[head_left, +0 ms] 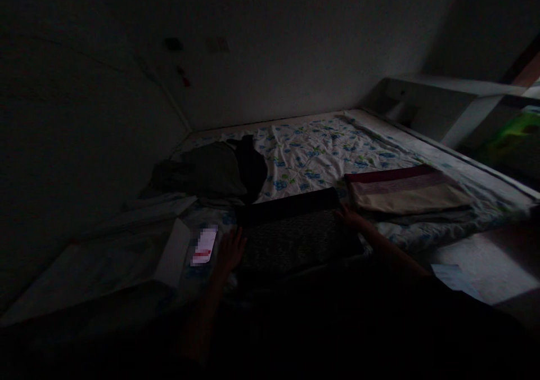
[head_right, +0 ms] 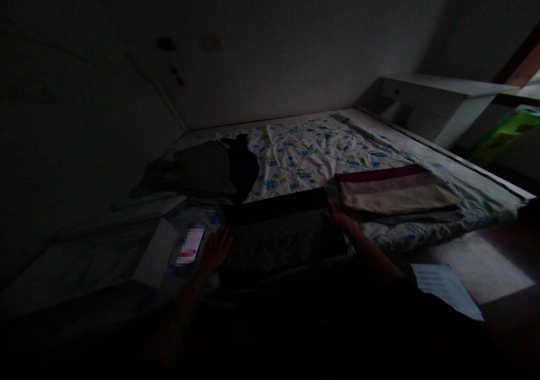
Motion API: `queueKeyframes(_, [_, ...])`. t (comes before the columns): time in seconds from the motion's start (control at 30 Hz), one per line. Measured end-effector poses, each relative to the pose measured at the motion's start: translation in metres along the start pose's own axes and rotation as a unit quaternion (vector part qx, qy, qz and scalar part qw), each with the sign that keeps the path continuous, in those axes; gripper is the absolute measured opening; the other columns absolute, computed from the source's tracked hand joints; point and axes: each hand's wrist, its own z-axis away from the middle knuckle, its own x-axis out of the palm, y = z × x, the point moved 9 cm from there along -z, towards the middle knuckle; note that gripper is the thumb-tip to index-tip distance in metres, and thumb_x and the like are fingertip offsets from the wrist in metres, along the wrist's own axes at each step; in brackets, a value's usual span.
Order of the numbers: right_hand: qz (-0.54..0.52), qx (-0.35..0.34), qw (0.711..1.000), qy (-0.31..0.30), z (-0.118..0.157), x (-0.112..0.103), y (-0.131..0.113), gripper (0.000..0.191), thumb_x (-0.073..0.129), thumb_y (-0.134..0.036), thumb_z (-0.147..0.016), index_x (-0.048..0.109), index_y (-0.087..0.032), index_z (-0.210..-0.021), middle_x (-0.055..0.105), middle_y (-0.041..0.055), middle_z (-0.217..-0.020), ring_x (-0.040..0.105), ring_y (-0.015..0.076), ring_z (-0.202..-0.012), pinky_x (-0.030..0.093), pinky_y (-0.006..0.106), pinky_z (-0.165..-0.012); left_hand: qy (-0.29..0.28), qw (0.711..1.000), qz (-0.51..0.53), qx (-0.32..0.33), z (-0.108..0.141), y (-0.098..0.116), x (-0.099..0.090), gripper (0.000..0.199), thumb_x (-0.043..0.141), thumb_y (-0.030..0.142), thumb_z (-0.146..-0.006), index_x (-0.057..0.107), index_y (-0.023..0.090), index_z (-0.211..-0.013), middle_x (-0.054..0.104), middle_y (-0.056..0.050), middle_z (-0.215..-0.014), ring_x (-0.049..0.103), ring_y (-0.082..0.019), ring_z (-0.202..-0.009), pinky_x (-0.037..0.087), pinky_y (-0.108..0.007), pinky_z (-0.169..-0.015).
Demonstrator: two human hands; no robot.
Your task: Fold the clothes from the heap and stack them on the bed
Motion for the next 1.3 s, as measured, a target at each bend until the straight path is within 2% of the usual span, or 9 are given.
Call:
queueKeyframes(0.2, [-0.081,0.039,0.993,-0.079,0.021,0.003,0.026,0.049,0.075,-0.052,-0.107,0.085,-0.014,-0.137,0.086,0.0214,-0.136,0.084,0.0371,-0.128,0.065,0.042,-0.111,0.038,0.991,0.054,-0.114,0.033,-0.030,-0.008,0.076,0.060,0.039,-0.104,0.052,0.022,-0.178,0.084,-0.018,-0.149,0.080,-0.039,-0.141,0.065,-0.057,-0.120])
queueKeyframes(0.33, [-0.065,0.069,0.995,0.006,0.053,-0.011,0.041,0.052,0.075,-0.047,-0.105,0.083,-0.017,-0.146,0.083,0.0237,-0.139,0.080,0.0437,-0.133,0.065,0.053,-0.115,0.088,0.988,0.050,-0.115,0.070,-0.014,-0.013,0.072,0.064,0.039,-0.106,0.057,0.026,-0.176,0.078,-0.018,-0.157,0.071,-0.043,-0.152,0.059,-0.064,-0.129])
queueKeyframes(0.47, [-0.025,-0.052,0.996,0.074,0.077,-0.012,-0.036,0.067,0.059,-0.039,-0.112,0.063,-0.022,-0.177,0.056,0.0210,-0.181,0.050,0.0410,-0.171,0.043,0.061,-0.142,-0.012,0.995,0.081,0.059,0.086,0.072,0.016,0.058,0.065,0.038,-0.110,0.069,0.035,-0.168,0.067,-0.010,-0.174,0.061,-0.035,-0.165,0.047,-0.059,-0.142])
queueKeyframes(0.53, [-0.026,-0.150,0.988,0.031,0.091,0.005,-0.090,0.068,0.056,-0.043,-0.116,0.057,-0.033,-0.183,0.040,0.0099,-0.193,0.033,0.0352,-0.182,0.031,0.056,-0.150,-0.076,0.984,0.095,0.130,0.092,0.108,0.033,0.057,0.069,0.038,-0.110,0.072,0.039,-0.167,0.067,-0.007,-0.176,0.060,-0.033,-0.165,0.047,-0.059,-0.143])
queueKeyframes(0.63, [-0.014,-0.221,0.974,-0.055,0.114,0.034,-0.134,0.066,0.055,-0.054,-0.118,0.050,-0.054,-0.183,0.028,-0.0050,-0.197,0.021,0.0335,-0.185,0.025,0.061,-0.151,-0.128,0.972,0.106,0.163,0.100,0.122,0.050,0.054,0.068,0.036,-0.112,0.074,0.043,-0.165,0.067,-0.005,-0.177,0.059,-0.032,-0.167,0.049,-0.061,-0.142])
queueKeyframes(0.8, [0.020,-0.230,0.967,-0.109,0.134,0.049,-0.102,0.063,0.060,-0.051,-0.119,0.054,-0.048,-0.182,0.034,0.0040,-0.195,0.028,0.0443,-0.182,0.030,0.079,-0.141,-0.159,0.970,0.114,0.145,0.108,0.087,0.052,0.050,0.063,0.034,-0.114,0.077,0.040,-0.162,0.068,-0.004,-0.175,0.058,-0.032,-0.169,0.048,-0.062,-0.142])
queueKeyframes(1.03, [-0.050,-0.232,0.963,-0.131,0.117,0.037,-0.048,0.054,0.065,-0.047,-0.114,0.075,-0.038,-0.166,0.063,0.0084,-0.179,0.055,0.0400,-0.168,0.044,0.068,-0.138,-0.137,0.974,0.147,0.107,0.097,0.047,0.028,0.034,0.067,0.045,-0.110,0.094,0.034,-0.127,0.077,-0.006,-0.164,0.063,-0.035,-0.162,0.048,-0.064,-0.139])
queueKeyframes(1.17, [-0.128,-0.101,0.986,-0.004,0.080,-0.003,-0.018,0.042,0.062,-0.038,-0.113,0.087,-0.020,-0.142,0.083,0.0195,-0.144,0.077,0.0369,-0.139,0.057,0.057,-0.126,0.032,0.973,0.207,-0.095,0.070,-0.011,-0.010,0.034,0.074,0.044,-0.096,0.090,0.023,-0.118,0.082,-0.014,-0.149,0.071,-0.039,-0.148,0.053,-0.061,-0.134])
queueKeyframes(1.3, [-0.169,0.108,0.977,0.078,0.065,-0.037,0.024,0.054,0.085,-0.049,-0.098,0.082,-0.015,-0.140,0.083,0.0231,-0.135,0.078,0.0390,-0.133,0.062,0.047,-0.114,0.061,0.909,0.293,-0.289,0.062,-0.046,-0.022,0.028,0.086,0.043,-0.081,0.079,0.020,-0.096,0.084,-0.015,-0.107,0.080,-0.043,-0.123,0.068,-0.054,-0.108])
